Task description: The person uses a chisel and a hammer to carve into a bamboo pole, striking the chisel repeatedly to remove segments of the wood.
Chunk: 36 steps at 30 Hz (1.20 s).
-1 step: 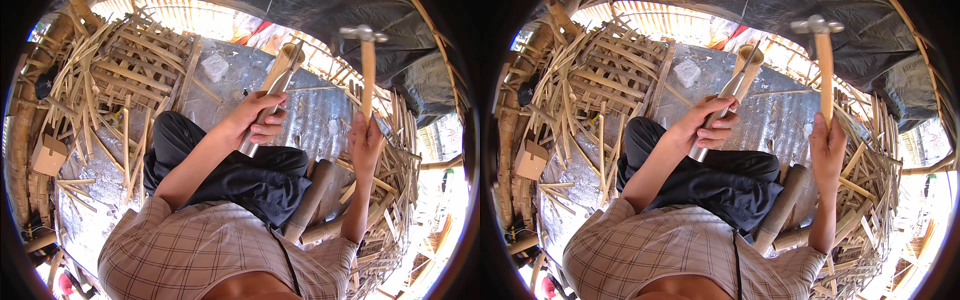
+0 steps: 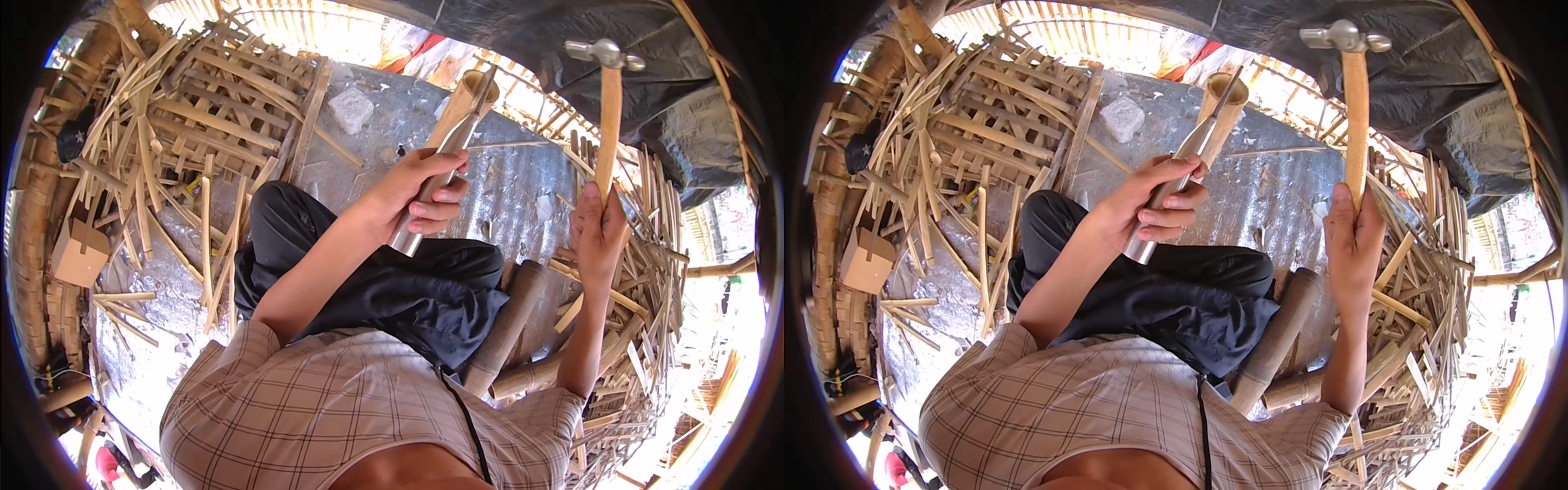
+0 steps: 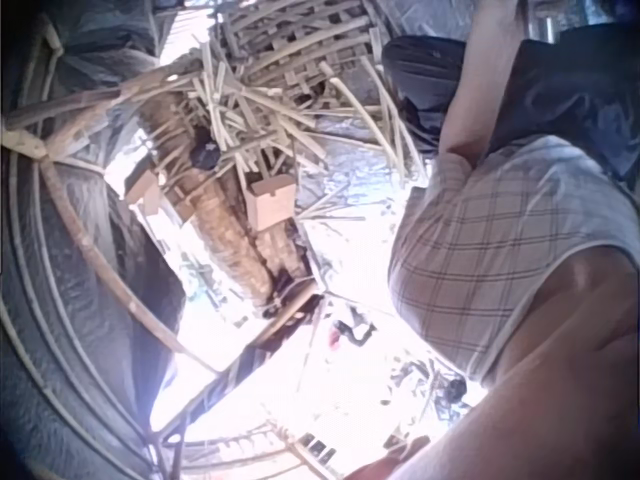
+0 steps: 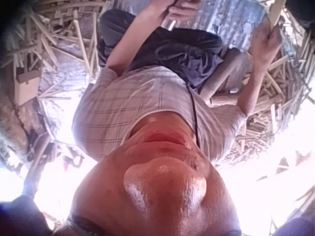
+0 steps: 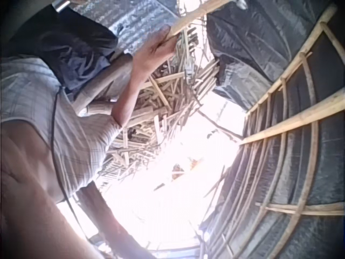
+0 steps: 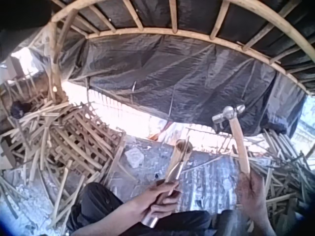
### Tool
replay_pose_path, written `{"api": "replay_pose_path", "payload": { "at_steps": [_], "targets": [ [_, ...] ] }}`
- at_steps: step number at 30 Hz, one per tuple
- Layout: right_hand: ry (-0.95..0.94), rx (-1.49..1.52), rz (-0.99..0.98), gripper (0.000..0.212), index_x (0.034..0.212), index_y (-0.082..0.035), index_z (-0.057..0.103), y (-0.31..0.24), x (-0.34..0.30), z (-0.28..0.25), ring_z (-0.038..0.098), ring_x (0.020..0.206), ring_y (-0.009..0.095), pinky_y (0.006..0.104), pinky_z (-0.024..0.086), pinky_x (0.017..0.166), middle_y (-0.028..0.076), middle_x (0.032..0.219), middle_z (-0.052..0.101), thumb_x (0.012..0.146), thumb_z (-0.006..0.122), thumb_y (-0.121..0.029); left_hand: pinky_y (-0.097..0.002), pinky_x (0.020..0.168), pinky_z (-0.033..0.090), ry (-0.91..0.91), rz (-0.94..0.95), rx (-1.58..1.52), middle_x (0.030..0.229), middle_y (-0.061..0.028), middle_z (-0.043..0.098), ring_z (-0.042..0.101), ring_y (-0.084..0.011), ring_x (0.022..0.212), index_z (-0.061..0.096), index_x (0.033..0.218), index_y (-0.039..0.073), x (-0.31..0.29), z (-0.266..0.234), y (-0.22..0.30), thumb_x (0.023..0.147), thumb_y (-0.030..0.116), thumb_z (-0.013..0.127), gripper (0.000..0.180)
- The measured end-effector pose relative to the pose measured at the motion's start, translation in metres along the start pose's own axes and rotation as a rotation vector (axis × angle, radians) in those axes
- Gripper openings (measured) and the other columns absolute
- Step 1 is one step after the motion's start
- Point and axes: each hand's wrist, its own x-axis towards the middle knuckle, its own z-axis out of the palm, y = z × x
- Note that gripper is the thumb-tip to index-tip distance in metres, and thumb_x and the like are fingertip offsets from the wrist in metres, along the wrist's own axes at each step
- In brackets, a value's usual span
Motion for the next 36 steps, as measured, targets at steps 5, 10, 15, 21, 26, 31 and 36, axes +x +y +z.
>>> {"api": "replay_pose_path", "payload": {
  "at_steps": [5,10,15,21,26,31,36],
  "targets": [
    [-0.125,-0.413,-0.178,0.029,0.09,0.0,0.052,0.0,0.0,0.008,0.03,0.05,0.012,0.0351,0.025,0.046,0.007,0.055,0.036,0.105,0.058,-0.024,-0.02,0.028,0.026,-0.084,-0.086,-0.064,0.065,0.0025,0.041,0.033,-0.0012,0.038,0.049,0.094,0.007,-0.002,-0.001,0.005,0.103,0.03,0.057,0.026],
    [-0.112,-0.377,-0.166,0.028,0.088,-0.001,0.052,-0.009,-0.005,0.011,0.028,0.051,0.013,0.0356,0.024,0.047,0.007,0.056,0.036,0.105,0.058,-0.023,-0.0184,0.027,0.026,-0.131,-0.172,-0.127,0.065,0.0029,0.039,0.031,-0.0004,0.037,0.05,0.098,0.006,0.001,0.001,-0.003,0.105,0.028,0.053,0.024],
    [0.023,-0.272,-0.089,0.029,0.086,0.0,0.051,-0.016,-0.009,0.005,0.029,0.054,0.011,0.0341,0.024,0.048,0.004,0.058,0.036,0.104,0.059,-0.022,-0.017,0.026,0.027,-0.124,-0.196,-0.108,0.065,0.0039,0.038,0.03,0.0002,0.037,0.05,0.102,0.006,0.002,0.005,-0.007,0.108,0.031,0.047,0.026],
    [-0.028,-0.298,-0.024,0.032,0.085,0.001,0.051,0.011,-0.026,0.006,0.03,0.057,0.011,0.0337,0.026,0.049,0.005,0.059,0.036,0.105,0.058,-0.023,-0.0172,0.025,0.028,-0.162,-0.199,-0.122,0.065,0.0035,0.039,0.031,-0.0002,0.037,0.049,0.102,0.006,0.0,-0.002,-0.002,0.108,0.031,0.046,0.025],
    [-0.005,-0.321,0.033,0.034,0.085,0.002,0.05,0.019,-0.036,0.01,0.029,0.053,0.02,0.0382,0.027,0.049,0.013,0.058,0.038,0.104,0.059,-0.024,-0.0174,0.025,0.029,-0.184,-0.167,-0.135,0.066,0.0027,0.041,0.033,-0.0005,0.037,0.048,0.103,0.006,-0.004,-0.011,0.009,0.109,0.031,0.044,0.025],
    [-0.036,-0.368,0.006,0.034,0.087,0.002,0.051,0.023,-0.034,0.015,0.032,0.052,0.029,0.0429,0.03,0.051,0.018,0.059,0.041,0.104,0.058,-0.027,-0.0161,0.027,0.024,-0.134,-0.147,-0.103,0.068,0.0045,0.038,0.03,0.0019,0.038,0.051,0.097,0.006,-0.008,-0.01,0.018,0.108,0.029,0.046,0.026],
    [-0.061,-0.455,-0.041,0.03,0.095,0.003,0.055,0.015,-0.032,0.025,0.042,0.054,0.042,0.0487,0.034,0.055,0.023,0.061,0.049,0.104,0.058,-0.026,-0.0157,0.025,0.028,-0.182,-0.141,-0.128,0.068,0.0028,0.04,0.031,0.0006,0.038,0.048,0.102,0.005,-0.009,-0.018,0.021,0.109,0.03,0.042,0.027]
  ]
}}
